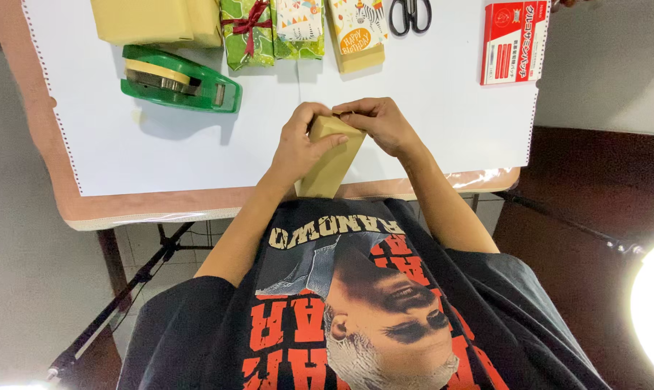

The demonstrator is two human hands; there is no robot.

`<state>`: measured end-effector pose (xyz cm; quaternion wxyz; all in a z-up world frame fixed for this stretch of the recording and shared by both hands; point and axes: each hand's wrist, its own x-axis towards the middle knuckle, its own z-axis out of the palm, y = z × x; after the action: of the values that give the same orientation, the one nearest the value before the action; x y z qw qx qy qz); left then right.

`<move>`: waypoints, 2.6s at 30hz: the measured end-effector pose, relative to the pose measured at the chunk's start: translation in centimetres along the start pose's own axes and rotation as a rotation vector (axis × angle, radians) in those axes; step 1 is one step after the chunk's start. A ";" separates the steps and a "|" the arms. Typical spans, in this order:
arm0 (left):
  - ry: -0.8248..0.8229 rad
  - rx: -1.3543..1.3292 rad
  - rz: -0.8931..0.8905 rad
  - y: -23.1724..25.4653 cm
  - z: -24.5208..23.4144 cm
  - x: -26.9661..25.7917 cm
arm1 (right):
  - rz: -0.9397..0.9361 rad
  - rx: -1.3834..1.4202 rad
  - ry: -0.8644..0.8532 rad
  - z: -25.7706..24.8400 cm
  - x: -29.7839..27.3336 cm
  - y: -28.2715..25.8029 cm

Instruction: The person wraps a small rectangular box in brown paper on a table. They fold the paper around the box, secure it with tape from a dispenser, and fold the ends to complete the package. Other wrapped gifts and wrapping supplies are visible on the table.

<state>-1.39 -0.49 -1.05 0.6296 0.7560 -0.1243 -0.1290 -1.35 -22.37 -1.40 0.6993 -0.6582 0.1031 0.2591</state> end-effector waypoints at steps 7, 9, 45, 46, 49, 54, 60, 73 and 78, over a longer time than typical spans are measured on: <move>-0.004 0.014 0.113 -0.3 -0.1 -0.1 | -0.056 -0.042 -0.008 0.4 -0.4 -0.9; 0.004 0.022 0.093 -0.6 -0.1 -0.1 | -0.033 -0.100 0.021 0.6 -0.5 -1.0; 0.276 -0.407 -0.229 -4.3 1.1 -0.5 | -0.151 0.163 -0.093 1.1 0.8 1.4; 0.279 -0.387 -0.236 -4.3 1.1 -0.6 | -0.142 0.160 -0.083 1.1 0.8 1.6; 0.271 -0.327 -0.262 -4.2 0.9 -0.8 | -0.163 0.143 -0.050 1.6 1.2 1.9; 0.083 -0.473 -0.138 -4.0 -1.3 -1.6 | -0.229 0.103 -0.072 2.3 1.3 1.2; 0.017 -0.407 -0.228 -2.9 -3.8 -2.7 | -0.353 -0.003 -0.151 4.0 1.7 -0.2; 0.371 0.091 -0.067 0.5 -7.1 -8.2 | -0.174 -0.207 -0.248 8.6 8.2 -3.2; 0.438 0.371 0.107 0.7 -7.5 -9.7 | -0.579 -0.581 -0.272 12.3 12.4 -4.0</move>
<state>-7.84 9.65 1.29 0.4984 0.8604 -0.0464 0.0957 8.68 -7.59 -2.57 0.5361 -0.7893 -0.2562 0.1550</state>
